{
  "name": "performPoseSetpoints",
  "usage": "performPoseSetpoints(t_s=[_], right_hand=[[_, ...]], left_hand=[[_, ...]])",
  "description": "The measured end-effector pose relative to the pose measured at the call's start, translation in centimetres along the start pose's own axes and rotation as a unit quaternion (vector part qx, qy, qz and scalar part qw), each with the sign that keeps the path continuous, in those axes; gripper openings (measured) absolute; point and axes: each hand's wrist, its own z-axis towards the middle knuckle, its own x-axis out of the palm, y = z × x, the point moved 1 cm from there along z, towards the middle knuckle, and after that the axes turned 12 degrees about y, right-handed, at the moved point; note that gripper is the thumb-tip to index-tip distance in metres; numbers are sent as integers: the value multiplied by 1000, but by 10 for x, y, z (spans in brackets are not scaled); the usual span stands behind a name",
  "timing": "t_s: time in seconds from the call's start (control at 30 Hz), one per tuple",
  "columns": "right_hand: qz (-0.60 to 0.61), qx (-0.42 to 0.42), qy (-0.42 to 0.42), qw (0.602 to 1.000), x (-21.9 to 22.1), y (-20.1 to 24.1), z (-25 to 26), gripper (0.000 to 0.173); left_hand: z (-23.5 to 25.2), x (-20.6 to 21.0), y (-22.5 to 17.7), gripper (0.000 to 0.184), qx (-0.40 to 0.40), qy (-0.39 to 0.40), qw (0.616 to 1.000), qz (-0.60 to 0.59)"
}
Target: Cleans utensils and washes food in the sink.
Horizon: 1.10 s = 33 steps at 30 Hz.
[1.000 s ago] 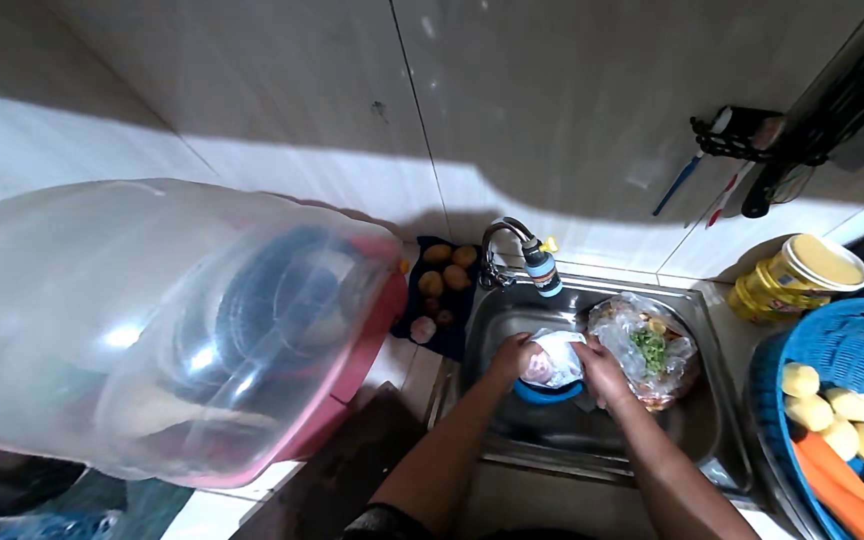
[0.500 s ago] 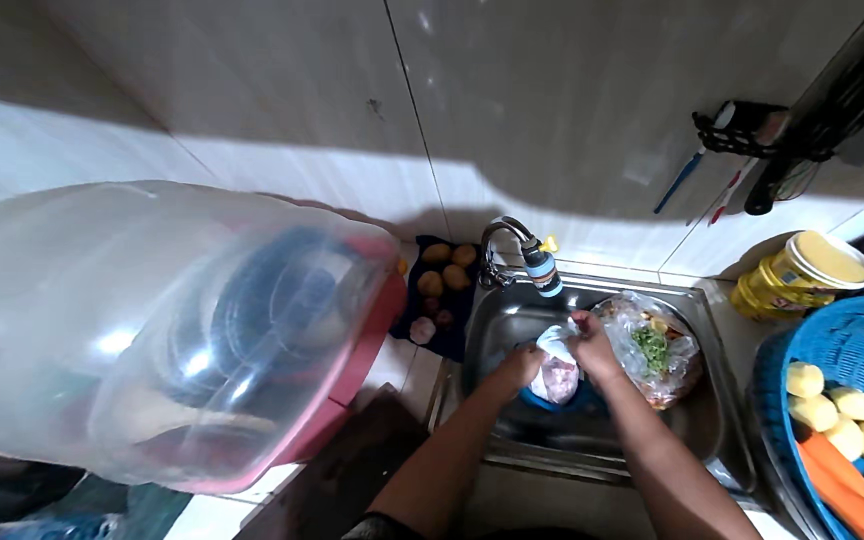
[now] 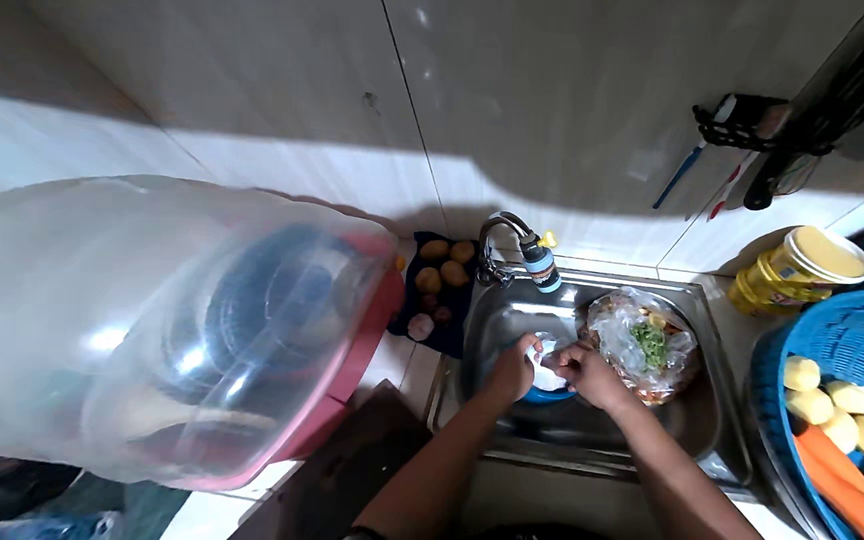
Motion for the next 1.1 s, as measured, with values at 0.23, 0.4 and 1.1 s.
performPoseSetpoints(t_s=[0.23,0.4,1.1], right_hand=[[16,-64,-87,994,14,-16,0,10],[105,-74,-106,986,-6,9,-10,6],[34,8,-122,992,37,7,17,23]], left_hand=[[0,10,24,19,2,30,1000,8],[-18,1,12,54,-50,-56,982,173],[-8,22,7,41,-25,44,994,-98]])
